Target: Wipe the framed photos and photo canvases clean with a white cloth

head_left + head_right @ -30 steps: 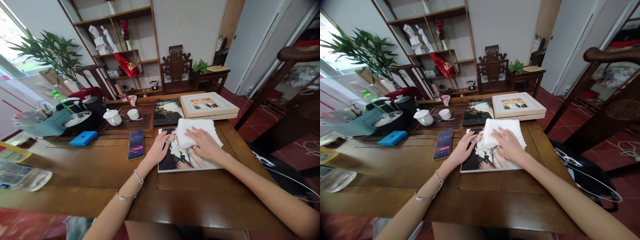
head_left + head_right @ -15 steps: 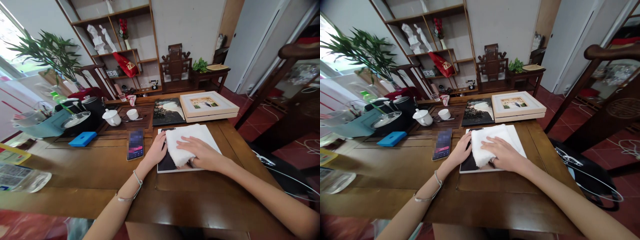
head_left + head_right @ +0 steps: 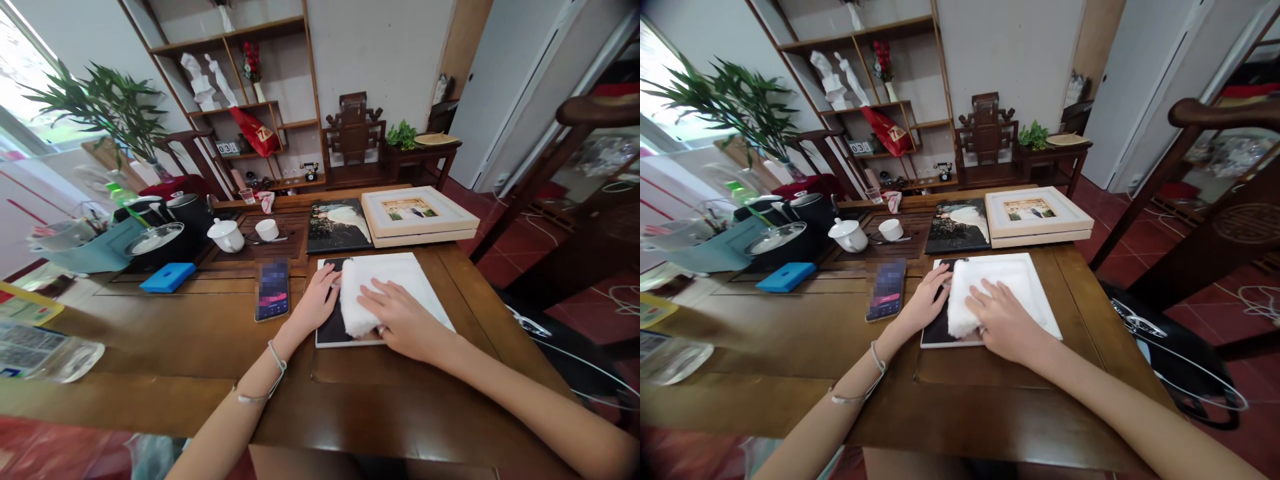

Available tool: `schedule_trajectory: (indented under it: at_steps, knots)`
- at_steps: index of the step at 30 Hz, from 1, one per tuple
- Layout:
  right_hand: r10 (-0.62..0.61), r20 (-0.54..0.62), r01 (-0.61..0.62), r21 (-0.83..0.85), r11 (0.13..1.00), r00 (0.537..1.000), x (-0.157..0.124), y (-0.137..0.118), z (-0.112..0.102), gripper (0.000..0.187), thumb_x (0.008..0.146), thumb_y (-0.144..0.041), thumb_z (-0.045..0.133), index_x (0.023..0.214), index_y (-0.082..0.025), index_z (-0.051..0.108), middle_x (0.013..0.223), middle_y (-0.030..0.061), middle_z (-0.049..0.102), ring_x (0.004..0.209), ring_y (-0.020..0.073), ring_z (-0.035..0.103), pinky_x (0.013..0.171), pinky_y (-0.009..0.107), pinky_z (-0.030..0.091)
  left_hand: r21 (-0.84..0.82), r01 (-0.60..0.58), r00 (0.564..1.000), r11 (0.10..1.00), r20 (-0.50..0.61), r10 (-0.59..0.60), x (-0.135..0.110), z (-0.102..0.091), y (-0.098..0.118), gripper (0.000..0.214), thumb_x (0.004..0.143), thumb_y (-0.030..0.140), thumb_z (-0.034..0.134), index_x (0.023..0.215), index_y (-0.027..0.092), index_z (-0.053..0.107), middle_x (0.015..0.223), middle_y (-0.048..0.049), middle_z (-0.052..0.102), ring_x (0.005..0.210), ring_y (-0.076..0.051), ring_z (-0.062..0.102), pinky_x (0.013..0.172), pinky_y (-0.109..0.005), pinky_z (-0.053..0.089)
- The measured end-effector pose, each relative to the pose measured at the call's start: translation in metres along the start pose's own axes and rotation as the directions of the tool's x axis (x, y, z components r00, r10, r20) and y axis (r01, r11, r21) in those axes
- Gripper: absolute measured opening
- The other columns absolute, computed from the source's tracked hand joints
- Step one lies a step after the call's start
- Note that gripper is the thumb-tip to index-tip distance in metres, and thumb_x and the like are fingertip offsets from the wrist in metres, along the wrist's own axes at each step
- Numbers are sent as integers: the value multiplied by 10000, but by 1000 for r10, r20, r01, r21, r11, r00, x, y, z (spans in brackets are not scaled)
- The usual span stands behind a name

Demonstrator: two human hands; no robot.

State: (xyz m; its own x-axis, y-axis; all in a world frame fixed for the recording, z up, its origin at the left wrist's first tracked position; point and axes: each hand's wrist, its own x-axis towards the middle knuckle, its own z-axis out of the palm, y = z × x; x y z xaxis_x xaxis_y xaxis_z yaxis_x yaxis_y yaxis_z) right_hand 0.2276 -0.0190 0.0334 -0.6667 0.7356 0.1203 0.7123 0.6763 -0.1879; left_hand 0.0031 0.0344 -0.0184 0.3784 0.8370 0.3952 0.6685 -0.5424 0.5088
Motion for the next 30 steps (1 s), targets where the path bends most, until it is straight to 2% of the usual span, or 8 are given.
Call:
schedule_trajectory:
  at_steps: [5, 9, 12, 18, 21, 24, 27, 30]
  knots:
    - [-132, 21, 127, 144, 981, 991, -5, 5, -7, 662, 662, -35, 505, 1311, -150, 563, 1440, 108, 489, 1387, 302, 334, 1121, 521, 300, -12, -30, 999, 999, 15, 30, 0, 1, -3, 389, 892, 140, 443, 1273, 144, 520, 1422, -188, 462, 1370, -280, 392, 1126, -508, 341]
    - [-40, -30, 44, 161, 986, 999, 3, 34, -5, 658, 694, -54, 452, 1327, -201, 552, 1444, 57, 490, 1396, 239, 329, 1148, 500, 265, 9, -3, 1000, 1000, -1, 3, 1, 1, -1, 320, 928, 179, 433, 1226, 153, 545, 1401, -176, 484, 1352, -267, 418, 1128, -502, 338]
    - [73, -81, -68, 70, 995, 994, 9, 48, -1, 659, 709, -62, 455, 1353, -182, 518, 1455, 85, 473, 1403, 260, 313, 1145, 523, 252, 13, 6, 1000, 1000, -16, -6, 1, 0, 2, 297, 949, 223, 440, 1223, 172, 544, 1403, -164, 486, 1348, -261, 426, 1124, -505, 340]
    - [203, -32, -205, -173, 963, 979, 6, 19, -4, 479, 765, -89, 502, 1240, -82, 568, 1375, 214, 519, 1299, 391, 422, 1003, 534, 410, 19, 22, 1000, 1000, -8, -22, 1, -1, 4, 303, 955, 228, 438, 1232, 160, 538, 1403, -165, 484, 1358, -258, 415, 1132, -479, 334]
    - [170, 43, -150, -293, 944, 984, -6, -10, -11, 465, 724, -42, 494, 1177, -58, 593, 1249, 263, 580, 1145, 409, 540, 822, 481, 510, 27, 26, 1000, 999, -10, -25, 1, -2, 5, 308, 953, 219, 434, 1234, 151, 538, 1403, -167, 482, 1357, -260, 413, 1134, -477, 332]
    - [35, 144, 7, -284, 959, 989, -16, -31, -18, 479, 698, -77, 529, 1171, -58, 600, 1211, 270, 600, 1062, 406, 586, 738, 458, 530, 24, 21, 1000, 999, -18, -20, 1, -1, 4, 311, 946, 210, 437, 1235, 155, 539, 1398, -161, 487, 1343, -261, 430, 1127, -487, 340]
    - [-116, 148, 136, -127, 983, 982, -16, -31, -20, 468, 702, -129, 548, 1165, -112, 618, 1244, 214, 613, 1111, 388, 574, 792, 478, 523, 10, 12, 1000, 1000, -27, -12, 2, -1, 2, 325, 929, 192, 446, 1240, 167, 538, 1395, -159, 492, 1332, -269, 443, 1118, -501, 352]
    - [-125, 34, 125, 15, 992, 992, -6, -8, -12, 505, 712, -128, 534, 1210, -159, 612, 1345, 139, 576, 1248, 348, 497, 957, 507, 451, -14, -4, 999, 1000, -34, 4, 2, -1, 1, 350, 898, 152, 449, 1237, 152, 539, 1385, -172, 500, 1320, -273, 457, 1109, -493, 372]
